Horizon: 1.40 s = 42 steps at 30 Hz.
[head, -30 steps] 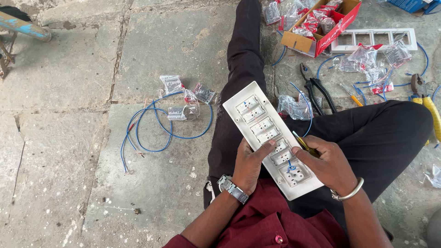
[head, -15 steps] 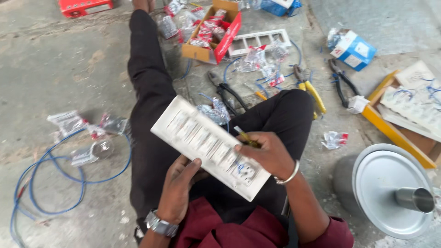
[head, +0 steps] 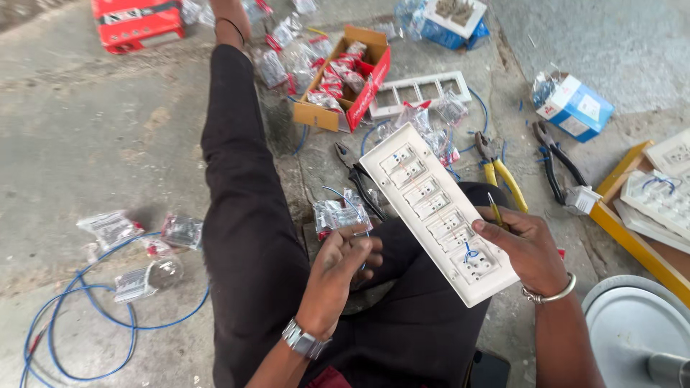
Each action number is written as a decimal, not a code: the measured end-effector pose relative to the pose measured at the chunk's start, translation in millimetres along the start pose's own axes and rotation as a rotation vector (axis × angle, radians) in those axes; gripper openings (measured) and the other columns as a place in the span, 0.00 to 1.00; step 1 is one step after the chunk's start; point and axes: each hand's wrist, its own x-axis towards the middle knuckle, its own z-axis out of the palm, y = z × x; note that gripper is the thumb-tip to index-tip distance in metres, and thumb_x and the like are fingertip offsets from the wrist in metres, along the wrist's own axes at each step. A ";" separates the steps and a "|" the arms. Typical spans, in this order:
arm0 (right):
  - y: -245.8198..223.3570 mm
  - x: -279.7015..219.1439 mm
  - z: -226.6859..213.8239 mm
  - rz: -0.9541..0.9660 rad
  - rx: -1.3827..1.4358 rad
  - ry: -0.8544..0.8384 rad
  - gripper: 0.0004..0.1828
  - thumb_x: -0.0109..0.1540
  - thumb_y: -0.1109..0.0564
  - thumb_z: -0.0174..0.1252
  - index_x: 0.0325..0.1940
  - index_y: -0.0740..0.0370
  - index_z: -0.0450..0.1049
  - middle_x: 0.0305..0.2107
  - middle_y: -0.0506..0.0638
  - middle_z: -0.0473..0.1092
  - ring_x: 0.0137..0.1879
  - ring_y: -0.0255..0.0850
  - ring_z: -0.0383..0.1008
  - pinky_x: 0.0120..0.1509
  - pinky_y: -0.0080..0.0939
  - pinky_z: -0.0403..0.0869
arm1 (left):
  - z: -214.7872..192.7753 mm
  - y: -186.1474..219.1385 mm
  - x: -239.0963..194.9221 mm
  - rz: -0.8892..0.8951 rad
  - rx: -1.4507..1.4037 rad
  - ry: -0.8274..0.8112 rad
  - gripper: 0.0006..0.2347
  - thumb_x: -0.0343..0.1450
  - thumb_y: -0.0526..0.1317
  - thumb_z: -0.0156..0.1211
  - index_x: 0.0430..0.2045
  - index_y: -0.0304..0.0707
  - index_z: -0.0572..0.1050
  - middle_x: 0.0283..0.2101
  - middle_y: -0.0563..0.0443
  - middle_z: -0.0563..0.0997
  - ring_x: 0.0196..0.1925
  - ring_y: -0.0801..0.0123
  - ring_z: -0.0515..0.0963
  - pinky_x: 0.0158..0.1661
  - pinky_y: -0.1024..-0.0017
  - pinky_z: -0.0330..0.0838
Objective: The person sits on the floor and wires a multi-gang electrical switchboard. They use pliers to strip blue wires and a screwdriver to connect them to the terminals on the back of the switchboard. The person then attaches the front cover to the switchboard.
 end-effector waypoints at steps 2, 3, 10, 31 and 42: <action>-8.4 2.6 6.9 -0.003 -0.243 0.078 0.18 0.58 0.54 0.67 0.49 0.64 0.83 0.25 0.51 0.77 0.29 0.32 0.73 0.34 0.37 0.69 | 0.0 -0.5 24.1 -0.084 -0.041 0.079 0.30 0.69 0.54 0.55 0.66 0.43 0.60 0.55 0.51 0.79 0.53 0.68 0.78 0.47 0.67 0.74; -17.6 5.8 13.9 -0.012 -0.365 0.105 0.18 0.57 0.54 0.68 0.49 0.63 0.83 0.23 0.52 0.76 0.28 0.33 0.72 0.33 0.39 0.68 | -1.1 -0.1 40.5 -0.092 -0.053 0.054 0.33 0.69 0.56 0.54 0.68 0.46 0.56 0.57 0.52 0.76 0.56 0.67 0.76 0.49 0.65 0.74; -50.7 -13.2 141.3 -0.304 -0.336 -0.008 0.18 0.52 0.56 0.71 0.44 0.64 0.80 0.32 0.48 0.76 0.35 0.35 0.75 0.38 0.38 0.74 | -28.0 -23.2 116.6 -0.146 -0.534 -0.425 0.36 0.77 0.63 0.49 0.74 0.35 0.55 0.63 0.33 0.71 0.61 0.43 0.73 0.57 0.48 0.73; -32.1 36.2 196.9 0.069 0.366 0.079 0.32 0.61 0.62 0.68 0.64 0.74 0.60 0.39 0.56 0.73 0.33 0.31 0.69 0.31 0.27 0.68 | -104.6 -39.9 123.3 -0.344 -0.741 -0.512 0.32 0.80 0.60 0.46 0.71 0.31 0.63 0.62 0.31 0.75 0.58 0.49 0.79 0.54 0.48 0.77; -11.6 42.6 202.9 0.006 0.180 0.081 0.36 0.58 0.59 0.70 0.61 0.77 0.59 0.45 0.56 0.72 0.47 0.34 0.75 0.50 0.33 0.76 | -98.8 -46.8 120.0 -0.342 -0.543 -0.635 0.35 0.77 0.65 0.41 0.67 0.30 0.62 0.52 0.32 0.79 0.44 0.44 0.84 0.43 0.52 0.83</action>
